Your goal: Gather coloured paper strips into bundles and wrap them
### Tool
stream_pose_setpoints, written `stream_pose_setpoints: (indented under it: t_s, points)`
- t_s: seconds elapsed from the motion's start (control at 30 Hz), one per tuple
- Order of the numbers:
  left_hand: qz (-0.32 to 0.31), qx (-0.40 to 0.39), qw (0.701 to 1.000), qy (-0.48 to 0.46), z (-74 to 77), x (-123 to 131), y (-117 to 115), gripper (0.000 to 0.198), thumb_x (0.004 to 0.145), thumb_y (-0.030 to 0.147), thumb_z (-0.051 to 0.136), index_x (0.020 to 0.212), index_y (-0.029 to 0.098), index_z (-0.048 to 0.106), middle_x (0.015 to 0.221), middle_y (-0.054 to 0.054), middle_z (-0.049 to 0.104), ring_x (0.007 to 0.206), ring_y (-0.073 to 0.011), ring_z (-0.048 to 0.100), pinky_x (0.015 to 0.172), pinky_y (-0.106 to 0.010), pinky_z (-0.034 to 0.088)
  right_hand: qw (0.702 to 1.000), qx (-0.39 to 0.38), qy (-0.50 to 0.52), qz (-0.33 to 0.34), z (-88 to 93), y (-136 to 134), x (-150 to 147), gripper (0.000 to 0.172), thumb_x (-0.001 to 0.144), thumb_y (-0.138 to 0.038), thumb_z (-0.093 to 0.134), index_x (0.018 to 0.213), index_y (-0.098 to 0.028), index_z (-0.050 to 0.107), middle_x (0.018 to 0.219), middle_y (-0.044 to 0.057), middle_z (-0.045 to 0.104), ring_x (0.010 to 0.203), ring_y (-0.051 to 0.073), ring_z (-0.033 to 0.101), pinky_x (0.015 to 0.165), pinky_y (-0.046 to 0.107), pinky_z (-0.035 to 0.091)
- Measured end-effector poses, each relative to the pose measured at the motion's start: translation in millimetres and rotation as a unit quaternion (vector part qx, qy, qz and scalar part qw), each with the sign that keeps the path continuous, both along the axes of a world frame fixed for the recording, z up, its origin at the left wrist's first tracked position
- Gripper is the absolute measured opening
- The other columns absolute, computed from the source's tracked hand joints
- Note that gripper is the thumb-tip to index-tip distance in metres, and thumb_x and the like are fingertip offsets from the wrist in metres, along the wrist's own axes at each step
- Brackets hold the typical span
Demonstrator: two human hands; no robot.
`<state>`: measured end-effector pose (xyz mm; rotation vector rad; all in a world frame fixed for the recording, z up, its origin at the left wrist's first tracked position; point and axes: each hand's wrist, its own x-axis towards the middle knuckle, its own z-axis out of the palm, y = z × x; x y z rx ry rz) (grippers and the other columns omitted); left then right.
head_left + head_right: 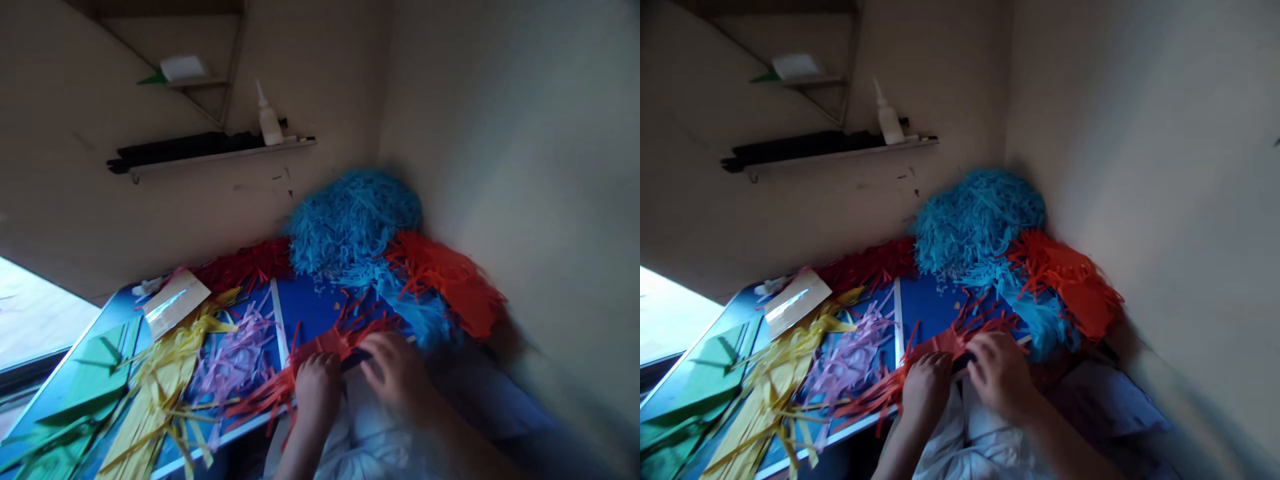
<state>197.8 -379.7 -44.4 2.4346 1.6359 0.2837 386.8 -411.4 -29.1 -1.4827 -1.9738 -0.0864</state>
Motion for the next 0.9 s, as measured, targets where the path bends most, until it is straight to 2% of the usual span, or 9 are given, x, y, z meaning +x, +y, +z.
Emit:
stream_pose_setpoints:
  t_s: [0.1, 0.2, 0.3, 0.43, 0.57, 0.7, 0.77, 0.83, 0.9]
  points:
    - [0.010, 0.003, 1.000, -0.004, -2.1, 3.1, -4.7, 0.030, 0.090, 0.015, 0.049, 0.110, 0.022, 0.070, 0.115, -0.006, 0.072, 0.109, -0.0216, 0.064, 0.096, -0.034, 0.045, 0.985, -0.038, -0.048, 0.163, -19.5, 8.9, -25.9, 0.039, 0.087, -0.013, 0.049, 0.125, -0.019, 0.059, 0.123, 0.010, 0.067, 0.120, 0.024, 0.057, 0.114, 0.049, 0.027]
    - [0.042, 0.006, 0.999, 0.002, -3.5, -12.1, -5.3, 0.038, 0.087, 0.011, 0.048, 0.119, 0.020, 0.066, 0.127, -0.008, 0.068, 0.119, -0.0221, 0.059, 0.105, -0.037, 0.041, 0.981, -0.085, -0.026, 0.172, -47.6, 31.3, -33.8, 0.043, 0.081, -0.005, 0.047, 0.118, -0.021, 0.063, 0.109, 0.006, 0.073, 0.109, 0.020, 0.064, 0.114, 0.047, 0.025]
    - [0.094, 0.013, 0.995, 0.018, -1.4, -43.6, 1.2, 0.048, 0.083, 0.011, 0.050, 0.129, 0.022, 0.060, 0.132, -0.009, 0.065, 0.125, -0.0277, 0.055, 0.111, -0.051, 0.032, 0.978, -0.106, -0.016, 0.181, -62.1, 51.5, -28.1, 0.049, 0.071, 0.001, 0.047, 0.108, -0.023, 0.068, 0.107, 0.004, 0.074, 0.106, 0.019, 0.065, 0.109, 0.044, 0.029]
    - [0.157, 0.039, 0.985, 0.063, 6.4, -98.5, 11.2, 0.046, 0.084, 0.013, 0.048, 0.124, 0.030, 0.064, 0.133, -0.006, 0.064, 0.130, -0.0310, 0.050, 0.113, -0.059, 0.021, 0.977, -0.130, 0.017, 0.170, -59.4, 61.0, -24.4, 0.053, 0.062, 0.001, 0.047, 0.103, -0.024, 0.069, 0.100, 0.001, 0.076, 0.097, 0.017, 0.068, 0.100, 0.039, 0.033]
    - [0.182, 0.079, 0.967, 0.159, 17.2, -137.6, 0.1, 0.047, 0.081, 0.019, 0.055, 0.127, 0.027, 0.063, 0.134, -0.009, 0.064, 0.129, -0.0341, 0.050, 0.111, -0.058, 0.026, 0.977, -0.124, 0.031, 0.171, -56.4, 59.0, -24.7, 0.046, 0.063, -0.002, 0.050, 0.100, -0.023, 0.069, 0.099, 0.002, 0.076, 0.094, 0.018, 0.067, 0.099, 0.039, 0.031]
    - [0.035, 0.162, 0.980, 0.107, 17.3, -116.0, -22.2, 0.065, 0.074, 0.029, 0.065, 0.138, 0.030, 0.052, 0.151, -0.008, 0.047, 0.140, -0.0338, 0.037, 0.117, -0.057, 0.016, 0.972, -0.128, 0.004, 0.197, -57.6, 55.1, -21.8, 0.032, 0.075, -0.010, 0.055, 0.100, -0.023, 0.069, 0.101, 0.004, 0.075, 0.098, 0.020, 0.065, 0.100, 0.041, 0.029]
    - [-0.041, 0.146, 0.988, 0.040, 7.9, -87.5, -25.2, 0.064, 0.079, 0.027, 0.063, 0.141, 0.028, 0.047, 0.144, -0.008, 0.054, 0.134, -0.0280, 0.047, 0.119, -0.053, 0.014, 0.967, -0.130, 0.000, 0.219, -56.1, 53.8, -18.7, 0.028, 0.078, -0.014, 0.058, 0.102, -0.024, 0.070, 0.104, 0.004, 0.074, 0.102, 0.020, 0.063, 0.099, 0.041, 0.029]
    - [-0.019, 0.105, 0.994, -0.015, -5.1, -63.5, -20.4, 0.046, 0.082, 0.018, 0.056, 0.127, 0.026, 0.058, 0.119, -0.007, 0.071, 0.114, -0.0242, 0.062, 0.116, -0.051, 0.020, 0.963, -0.140, -0.001, 0.230, -52.0, 53.5, -14.0, 0.029, 0.077, -0.014, 0.060, 0.102, -0.025, 0.070, 0.105, 0.002, 0.074, 0.102, 0.020, 0.062, 0.096, 0.040, 0.030]
    - [0.015, 0.065, 0.997, -0.045, -16.4, -53.8, -11.2, 0.031, 0.087, 0.014, 0.048, 0.109, 0.026, 0.067, 0.098, -0.003, 0.076, 0.100, -0.0220, 0.067, 0.110, -0.051, 0.027, 0.961, -0.162, -0.004, 0.223, -45.5, 54.3, -8.7, 0.027, 0.077, -0.012, 0.061, 0.098, -0.026, 0.072, 0.103, 0.000, 0.075, 0.099, 0.018, 0.063, 0.090, 0.037, 0.032]
